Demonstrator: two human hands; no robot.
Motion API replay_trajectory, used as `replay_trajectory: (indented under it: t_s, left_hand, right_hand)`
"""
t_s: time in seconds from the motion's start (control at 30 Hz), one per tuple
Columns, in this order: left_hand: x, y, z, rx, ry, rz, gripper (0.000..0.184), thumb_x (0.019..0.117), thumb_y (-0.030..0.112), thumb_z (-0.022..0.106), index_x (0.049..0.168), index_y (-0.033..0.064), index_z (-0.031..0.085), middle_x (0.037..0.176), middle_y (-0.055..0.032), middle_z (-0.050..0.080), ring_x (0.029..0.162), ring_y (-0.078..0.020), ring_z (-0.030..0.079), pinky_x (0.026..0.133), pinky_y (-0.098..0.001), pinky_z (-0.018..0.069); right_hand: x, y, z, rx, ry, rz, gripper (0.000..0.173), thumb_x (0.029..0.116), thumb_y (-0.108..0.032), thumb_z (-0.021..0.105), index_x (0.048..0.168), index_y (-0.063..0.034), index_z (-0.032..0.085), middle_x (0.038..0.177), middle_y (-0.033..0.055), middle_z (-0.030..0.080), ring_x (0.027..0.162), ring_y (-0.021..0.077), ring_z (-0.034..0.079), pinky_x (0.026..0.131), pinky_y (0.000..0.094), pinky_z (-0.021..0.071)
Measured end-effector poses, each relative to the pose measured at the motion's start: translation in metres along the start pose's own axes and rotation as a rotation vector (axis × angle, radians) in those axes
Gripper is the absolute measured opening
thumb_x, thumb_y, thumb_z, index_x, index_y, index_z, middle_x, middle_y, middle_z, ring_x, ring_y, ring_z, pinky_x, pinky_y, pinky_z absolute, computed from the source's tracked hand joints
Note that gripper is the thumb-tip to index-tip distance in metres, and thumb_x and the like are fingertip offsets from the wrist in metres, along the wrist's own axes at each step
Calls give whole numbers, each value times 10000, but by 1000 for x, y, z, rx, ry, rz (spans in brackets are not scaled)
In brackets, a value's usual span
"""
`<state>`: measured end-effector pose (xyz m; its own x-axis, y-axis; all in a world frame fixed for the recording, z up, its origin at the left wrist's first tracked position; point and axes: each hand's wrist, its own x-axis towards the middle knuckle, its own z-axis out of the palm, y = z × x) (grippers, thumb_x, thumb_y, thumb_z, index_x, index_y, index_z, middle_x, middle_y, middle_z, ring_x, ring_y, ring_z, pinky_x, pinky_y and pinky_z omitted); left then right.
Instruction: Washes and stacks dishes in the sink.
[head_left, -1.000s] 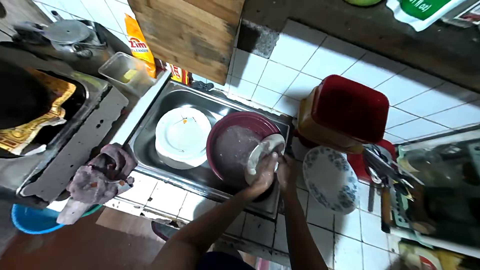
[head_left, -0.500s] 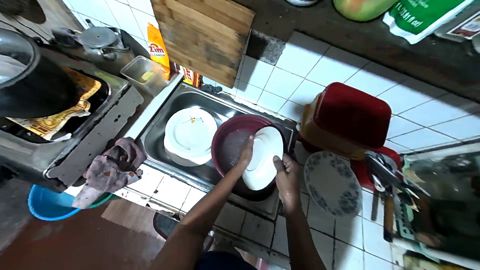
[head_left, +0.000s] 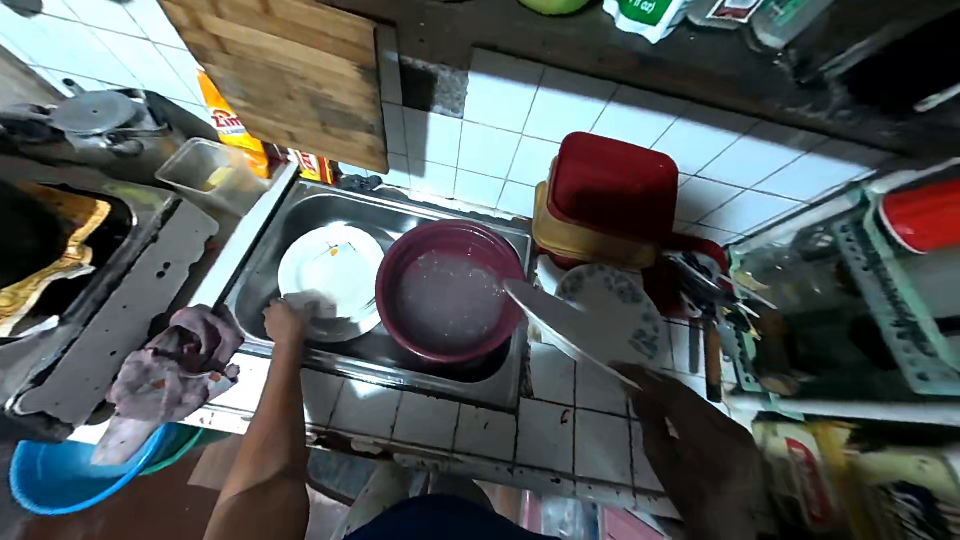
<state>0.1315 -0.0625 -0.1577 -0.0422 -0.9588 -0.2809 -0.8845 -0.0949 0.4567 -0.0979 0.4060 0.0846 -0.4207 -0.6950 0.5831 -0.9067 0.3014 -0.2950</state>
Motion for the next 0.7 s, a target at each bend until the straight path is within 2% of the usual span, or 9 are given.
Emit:
replay_trajectory:
  t_s: [0.07, 0.2, 0.27, 0.37, 0.47, 0.57, 0.63, 0.7]
  left_hand:
    - [4, -3, 4, -12, 0, -12, 840, 893, 421, 792, 1407, -151, 456, 1390, -385, 523, 1339, -497, 509, 1116, -605, 399]
    - [1, 6, 9, -75, 56, -61, 914, 851, 423, 835, 1428, -150, 419, 1386, -372, 533, 1340, -474, 517, 1123, -566, 406]
    - [1, 12, 8, -98, 63, -103, 934, 839, 387, 852, 1450, -142, 385, 1376, -366, 543, 1327, -469, 532, 1116, -562, 418]
    - [5, 13, 9, -102, 65, -167, 892, 838, 349, 856, 1440, -126, 401, 1366, -355, 553, 1313, -465, 544, 1090, -568, 443]
    - [5, 13, 10, -121, 86, -203, 916, 822, 369, 865, 1454, -105, 401, 1373, -344, 555, 1315, -459, 545, 1079, -569, 454]
    - [2, 13, 2, -234, 152, -158, 861, 841, 265, 838, 1454, -139, 389, 1400, -380, 511, 1340, -497, 501, 1106, -600, 414]
    - [-1, 16, -6, -355, 225, -81, 810, 851, 152, 795, 1474, -135, 363, 1417, -383, 494, 1353, -498, 484, 1124, -603, 394]
    - [-6, 22, -18, -507, 283, 18, 771, 865, 66, 727, 1502, -109, 330, 1409, -361, 511, 1331, -471, 510, 1113, -583, 413]
  right_hand:
    - [-14, 15, -2, -87, -8, 43, 239, 1018, -100, 548, 1095, -6, 754, 1026, 139, 775, 922, 187, 745, 832, 258, 575]
    - [-36, 44, 20, -215, 5, 88, 259, 996, -65, 537, 1102, -11, 767, 1065, 144, 778, 945, 281, 763, 842, 359, 598]
    - [-50, 57, 34, -247, 26, 84, 270, 986, -32, 530, 1112, -14, 768, 1086, 150, 776, 957, 304, 763, 840, 377, 597]
    - [-70, 73, 55, -247, 51, 111, 291, 992, -18, 519, 1152, -14, 762, 1143, 162, 761, 991, 310, 757, 855, 370, 596]
    - [-88, 82, 74, -243, 65, 128, 290, 993, -14, 524, 1163, -14, 759, 1158, 175, 754, 997, 322, 755, 851, 382, 603]
    - [-100, 89, 93, -254, 78, 123, 278, 995, -17, 533, 1140, -25, 770, 1145, 162, 760, 1030, 307, 751, 910, 381, 591]
    - [-105, 94, 100, -245, 42, 137, 292, 995, -4, 524, 1164, -24, 762, 1174, 164, 751, 1080, 327, 736, 978, 446, 565]
    - [-105, 99, 105, -250, -31, 161, 308, 999, 5, 514, 1208, -18, 740, 1219, 180, 732, 1138, 358, 711, 1019, 537, 527]
